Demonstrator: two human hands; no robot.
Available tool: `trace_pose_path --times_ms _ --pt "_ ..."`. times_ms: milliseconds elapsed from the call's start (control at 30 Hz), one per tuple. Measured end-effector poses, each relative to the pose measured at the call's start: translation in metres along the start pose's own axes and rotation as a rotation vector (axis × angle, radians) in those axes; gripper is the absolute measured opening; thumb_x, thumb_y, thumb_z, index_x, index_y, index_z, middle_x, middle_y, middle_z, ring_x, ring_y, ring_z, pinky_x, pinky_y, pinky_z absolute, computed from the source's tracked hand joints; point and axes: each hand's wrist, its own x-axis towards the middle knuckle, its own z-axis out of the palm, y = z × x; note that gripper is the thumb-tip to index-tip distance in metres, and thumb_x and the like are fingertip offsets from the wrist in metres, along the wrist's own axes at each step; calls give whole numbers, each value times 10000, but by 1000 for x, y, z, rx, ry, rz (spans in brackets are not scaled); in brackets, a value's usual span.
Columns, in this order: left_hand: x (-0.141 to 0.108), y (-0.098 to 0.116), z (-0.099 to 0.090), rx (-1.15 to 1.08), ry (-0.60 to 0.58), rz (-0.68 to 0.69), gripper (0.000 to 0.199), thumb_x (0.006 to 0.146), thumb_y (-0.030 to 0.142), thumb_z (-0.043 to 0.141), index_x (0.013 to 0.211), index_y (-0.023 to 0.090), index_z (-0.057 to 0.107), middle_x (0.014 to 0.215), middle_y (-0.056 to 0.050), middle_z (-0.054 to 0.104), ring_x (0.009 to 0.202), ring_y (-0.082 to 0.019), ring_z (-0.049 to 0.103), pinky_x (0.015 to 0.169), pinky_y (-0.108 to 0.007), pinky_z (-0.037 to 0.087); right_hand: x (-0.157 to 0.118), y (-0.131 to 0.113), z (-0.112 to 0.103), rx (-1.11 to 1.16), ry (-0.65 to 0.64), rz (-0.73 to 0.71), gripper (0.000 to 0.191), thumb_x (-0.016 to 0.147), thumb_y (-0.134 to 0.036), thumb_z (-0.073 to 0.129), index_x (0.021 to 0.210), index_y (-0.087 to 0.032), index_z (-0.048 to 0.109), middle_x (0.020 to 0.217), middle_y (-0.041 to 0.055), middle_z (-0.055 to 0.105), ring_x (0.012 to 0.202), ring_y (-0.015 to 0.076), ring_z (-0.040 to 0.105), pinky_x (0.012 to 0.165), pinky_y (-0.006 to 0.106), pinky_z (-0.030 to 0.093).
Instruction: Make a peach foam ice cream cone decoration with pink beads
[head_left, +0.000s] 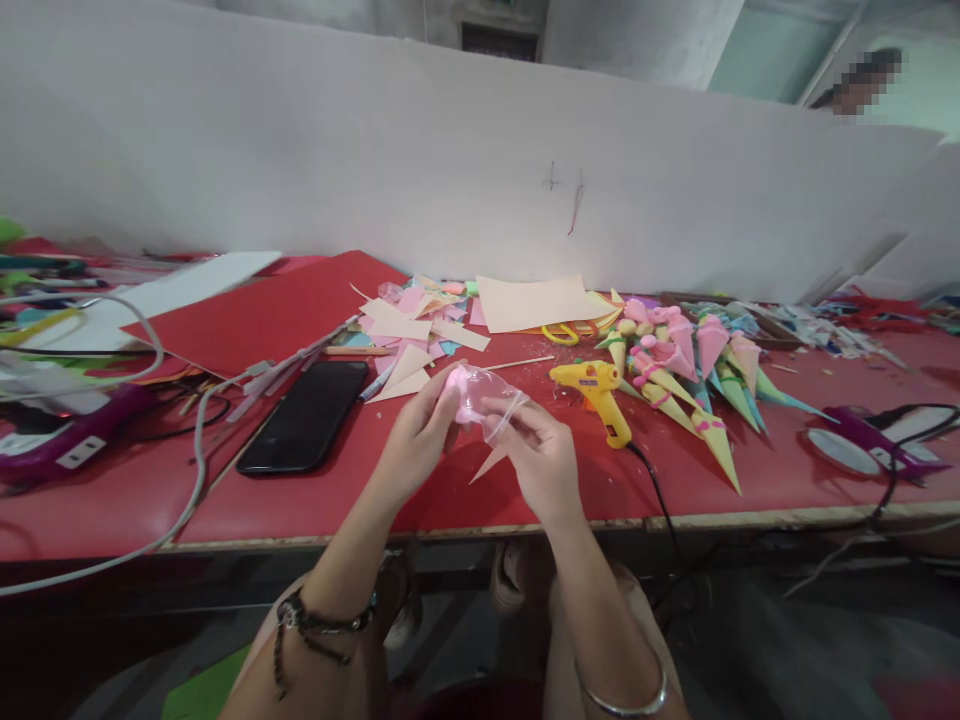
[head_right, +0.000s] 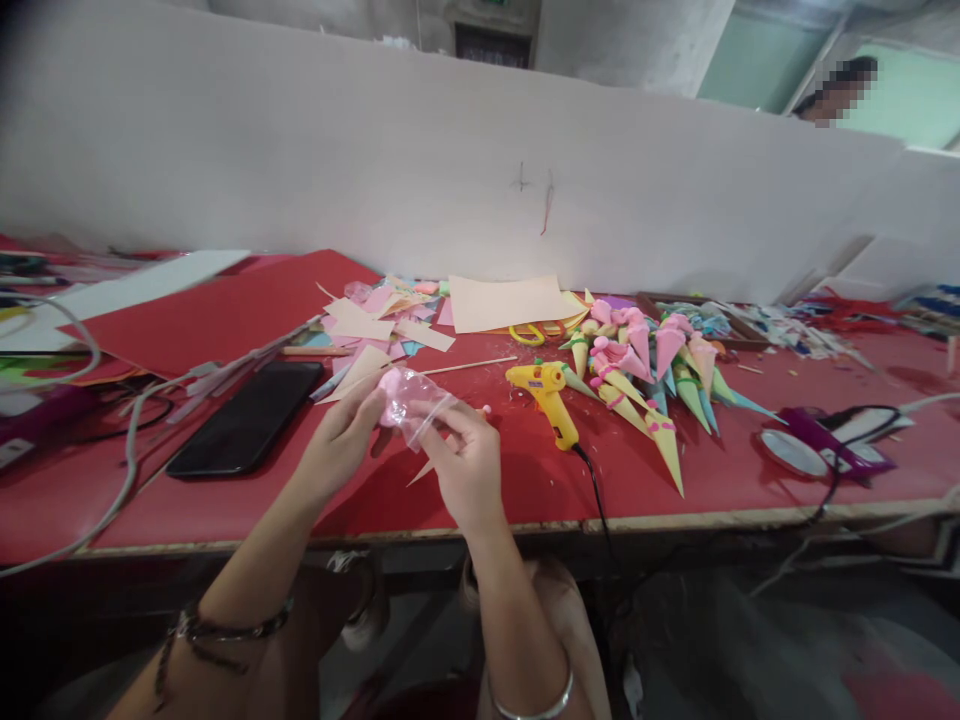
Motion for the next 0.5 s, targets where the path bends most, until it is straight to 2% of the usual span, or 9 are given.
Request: trace_pose_path --times_ms 67,200,400,500 --pt "1 2 1 -19 10 -24 425 844 367 375 1183 141 493 543 41 442 397 -71 347 380 -191 325 0 0 -1 -78 -45 -41 173 743 -233 585 869 -236 704 919 38 676 905 189 615 812 321 492" --pt "1 4 -2 20 74 -8 439 807 334 433 1196 137 487 551 49 439 419 -65 341 405 -180 328 -1 3 0 -135 -115 -85 195 753 -197 565 882 -249 702 926 40 669 900 183 612 805 319 492" --pt "-3 8 -2 -7 55 -22 475 803 346 433 1220 121 465 530 49 452 398 -70 361 396 -188 340 -2 2 3 -62 -67 27 139 711 -262 629 816 -223 710 835 32 706 800 191 645 696 302 522" --pt "-1 4 0 14 69 9 451 811 348 423 1207 135 466 657 6 541 475 -86 450 450 -201 397 -2 0 5 0 -40 67 124 681 -272 650 767 -206 709 791 25 709 746 184 653 666 292 527"
